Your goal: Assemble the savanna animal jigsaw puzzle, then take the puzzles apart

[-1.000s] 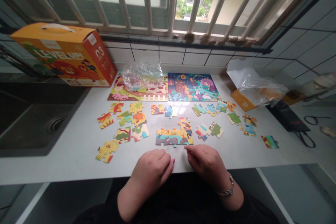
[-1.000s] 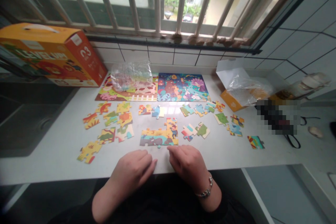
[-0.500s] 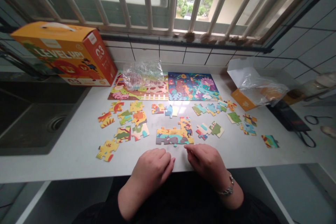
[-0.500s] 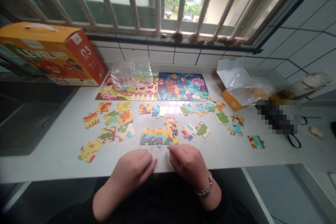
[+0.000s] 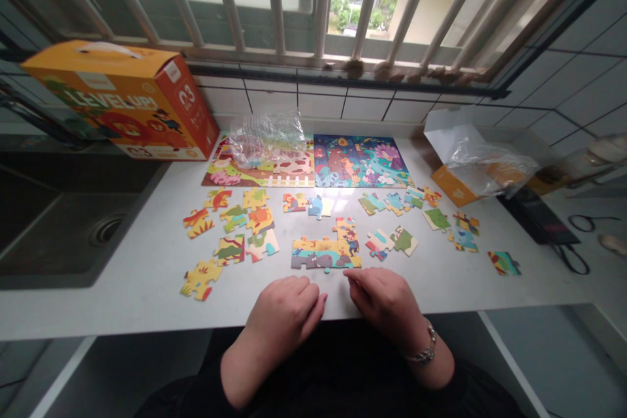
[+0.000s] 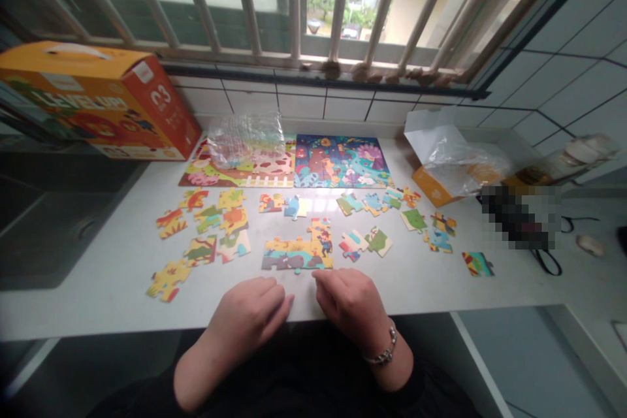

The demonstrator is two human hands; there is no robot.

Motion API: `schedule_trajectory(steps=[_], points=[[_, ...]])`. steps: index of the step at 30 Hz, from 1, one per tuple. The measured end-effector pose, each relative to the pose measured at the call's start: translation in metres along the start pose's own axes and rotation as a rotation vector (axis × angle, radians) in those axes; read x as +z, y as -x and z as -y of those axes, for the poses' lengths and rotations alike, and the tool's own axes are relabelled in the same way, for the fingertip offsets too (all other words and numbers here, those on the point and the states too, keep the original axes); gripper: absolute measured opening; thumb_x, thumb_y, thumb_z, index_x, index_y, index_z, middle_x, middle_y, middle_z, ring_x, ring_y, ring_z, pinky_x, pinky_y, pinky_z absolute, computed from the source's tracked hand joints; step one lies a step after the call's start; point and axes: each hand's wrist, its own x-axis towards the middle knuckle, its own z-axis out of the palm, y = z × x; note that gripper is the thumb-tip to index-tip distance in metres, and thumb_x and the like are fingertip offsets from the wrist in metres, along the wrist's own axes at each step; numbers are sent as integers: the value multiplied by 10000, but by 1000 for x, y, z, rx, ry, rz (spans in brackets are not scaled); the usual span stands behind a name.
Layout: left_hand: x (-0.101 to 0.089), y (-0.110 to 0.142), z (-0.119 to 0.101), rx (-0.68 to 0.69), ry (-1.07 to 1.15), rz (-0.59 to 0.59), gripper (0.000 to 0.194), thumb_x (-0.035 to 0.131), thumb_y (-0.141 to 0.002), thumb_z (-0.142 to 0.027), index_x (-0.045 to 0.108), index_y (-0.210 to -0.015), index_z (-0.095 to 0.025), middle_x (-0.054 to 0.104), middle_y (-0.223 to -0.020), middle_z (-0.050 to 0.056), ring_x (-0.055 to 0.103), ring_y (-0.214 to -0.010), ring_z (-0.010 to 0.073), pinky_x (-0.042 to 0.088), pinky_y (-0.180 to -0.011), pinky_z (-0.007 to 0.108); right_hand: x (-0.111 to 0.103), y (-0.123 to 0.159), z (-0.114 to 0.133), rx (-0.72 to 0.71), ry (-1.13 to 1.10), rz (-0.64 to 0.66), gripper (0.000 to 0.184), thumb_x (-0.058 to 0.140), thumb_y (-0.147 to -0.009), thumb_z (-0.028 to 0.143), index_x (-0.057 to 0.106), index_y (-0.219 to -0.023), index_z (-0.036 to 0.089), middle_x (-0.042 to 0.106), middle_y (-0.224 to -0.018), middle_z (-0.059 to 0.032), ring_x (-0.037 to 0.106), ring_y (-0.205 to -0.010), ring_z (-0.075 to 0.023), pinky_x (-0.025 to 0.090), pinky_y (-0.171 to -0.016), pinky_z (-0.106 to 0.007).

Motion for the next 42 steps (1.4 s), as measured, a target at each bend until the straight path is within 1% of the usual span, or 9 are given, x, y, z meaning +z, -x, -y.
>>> schedule_trajectory(steps=[21, 25, 42], points=[[0, 0, 0, -2, -3, 11, 305, 582, -1119, -258, 559, -816, -241, 611, -745, 10, 614, -683, 221, 383, -635, 412, 0, 0, 0, 4, 14, 3, 173, 606, -1104, 193, 745, -1205, 214, 807, -869, -44, 767, -766, -216, 564, -722, -365], [-2, -1, 0, -1, 0, 5, 301, 588, -1115, -251, 567, -815, -238, 615, -744, 11, 610, -678, 218, 382, -630, 402, -1, -1, 1, 9, 18, 4, 169, 603, -1105, 188, 749, -1185, 214, 799, -847, -41, 765, -755, -216, 562, -719, -362], [0, 0, 1, 5, -7, 22, 298, 587, -1118, -254, 561, -821, -238, 618, -747, 14, 622, -691, 219, 387, -643, 398, -1, -1, 1, 5, 16, 9, 167, 614, -1094, 179, 745, -1194, 203, 803, -867, -42, 773, -760, -227, 556, -715, -373]])
